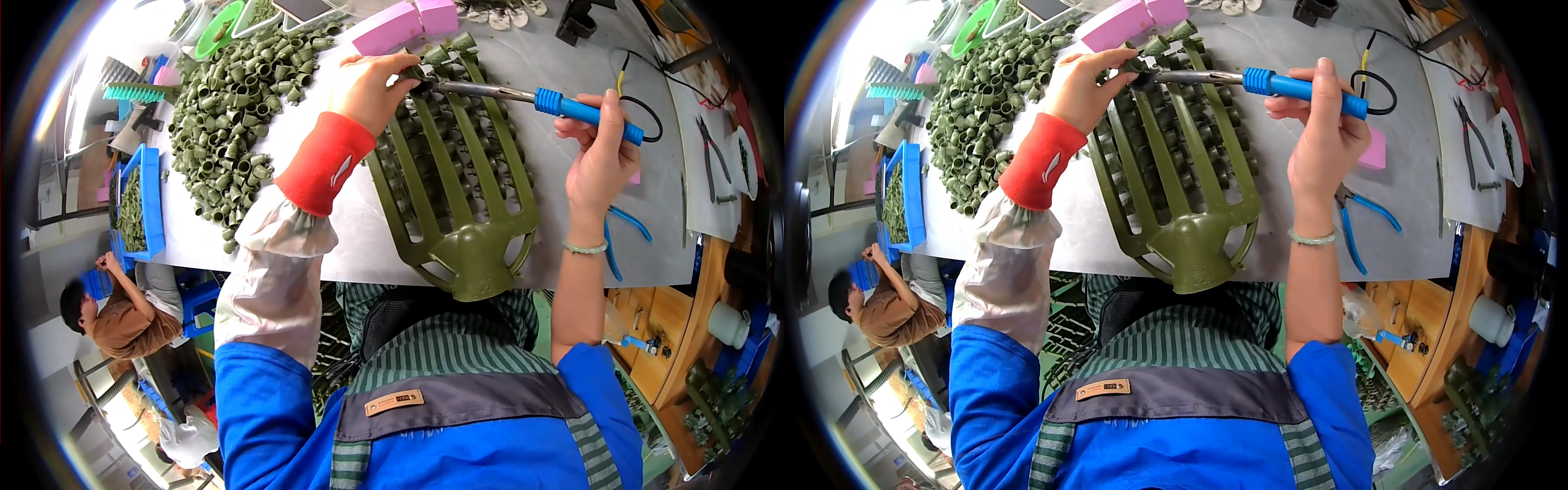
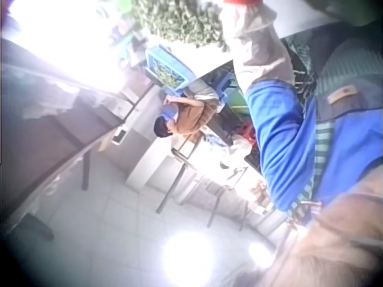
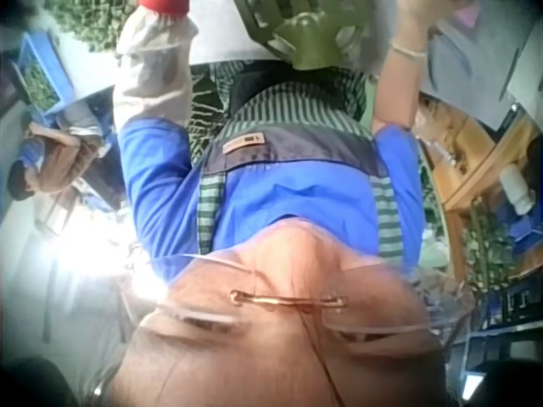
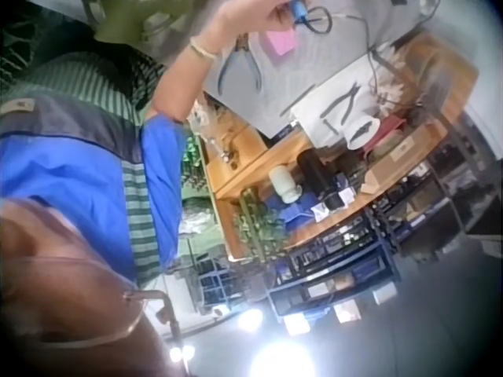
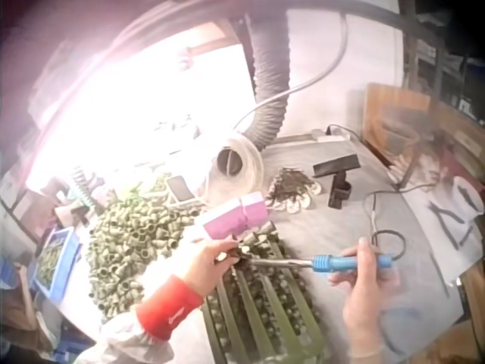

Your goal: The person attaches small plastic plant components to a green plastic base using a soldering iron to melt and fuse the parts together.

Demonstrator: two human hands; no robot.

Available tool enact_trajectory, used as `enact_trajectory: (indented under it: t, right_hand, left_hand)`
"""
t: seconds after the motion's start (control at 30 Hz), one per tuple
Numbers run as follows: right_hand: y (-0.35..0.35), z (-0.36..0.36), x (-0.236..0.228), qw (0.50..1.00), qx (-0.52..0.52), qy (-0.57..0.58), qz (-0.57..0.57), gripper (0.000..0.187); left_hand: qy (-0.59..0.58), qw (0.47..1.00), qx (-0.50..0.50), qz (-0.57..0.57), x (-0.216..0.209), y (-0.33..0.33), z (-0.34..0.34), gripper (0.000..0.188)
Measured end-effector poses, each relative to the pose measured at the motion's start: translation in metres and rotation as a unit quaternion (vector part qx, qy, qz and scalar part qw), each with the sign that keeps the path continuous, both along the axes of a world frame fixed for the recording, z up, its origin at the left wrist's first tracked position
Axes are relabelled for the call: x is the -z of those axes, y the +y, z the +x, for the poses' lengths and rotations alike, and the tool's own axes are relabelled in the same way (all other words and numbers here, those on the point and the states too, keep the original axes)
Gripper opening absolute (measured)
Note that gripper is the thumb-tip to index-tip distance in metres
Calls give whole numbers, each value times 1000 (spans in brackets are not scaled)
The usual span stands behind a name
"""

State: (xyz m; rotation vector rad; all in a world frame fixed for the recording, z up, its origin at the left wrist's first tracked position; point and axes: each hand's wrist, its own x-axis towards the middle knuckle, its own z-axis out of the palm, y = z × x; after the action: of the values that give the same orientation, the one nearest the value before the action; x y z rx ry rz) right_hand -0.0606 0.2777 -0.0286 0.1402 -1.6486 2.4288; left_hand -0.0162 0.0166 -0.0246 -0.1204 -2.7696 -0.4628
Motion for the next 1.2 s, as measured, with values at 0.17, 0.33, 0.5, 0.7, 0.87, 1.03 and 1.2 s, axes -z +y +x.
enact_trajectory:
  t: [0.17,0.33,0.5,0.7,0.87,1.03,1.2]
  right_hand:
    - [0,1,-1,1000,-7,-2,11,33]
    - [16,6,-16,999,37,-15,20,32]
    - [22,14,-27,998,40,-45,22,32]
    - [17,16,-34,998,14,-38,38,34]
    - [19,17,-36,998,40,-29,48,34]
    - [39,11,-37,997,71,-2,42,33]
    - [51,0,-33,995,98,-4,18,31]
  left_hand:
    - [-5,1000,-9,-24,5,-3,1,29]
    - [61,998,14,-9,17,-8,-1,27]
    - [145,972,-99,159,8,-70,1,16]
    - [-52,949,-302,-70,68,-178,38,23]
    - [-9,949,-288,131,55,-155,42,32]
    - [-38,945,-45,321,-10,-74,21,33]
    - [-91,925,92,357,-14,4,-7,32]
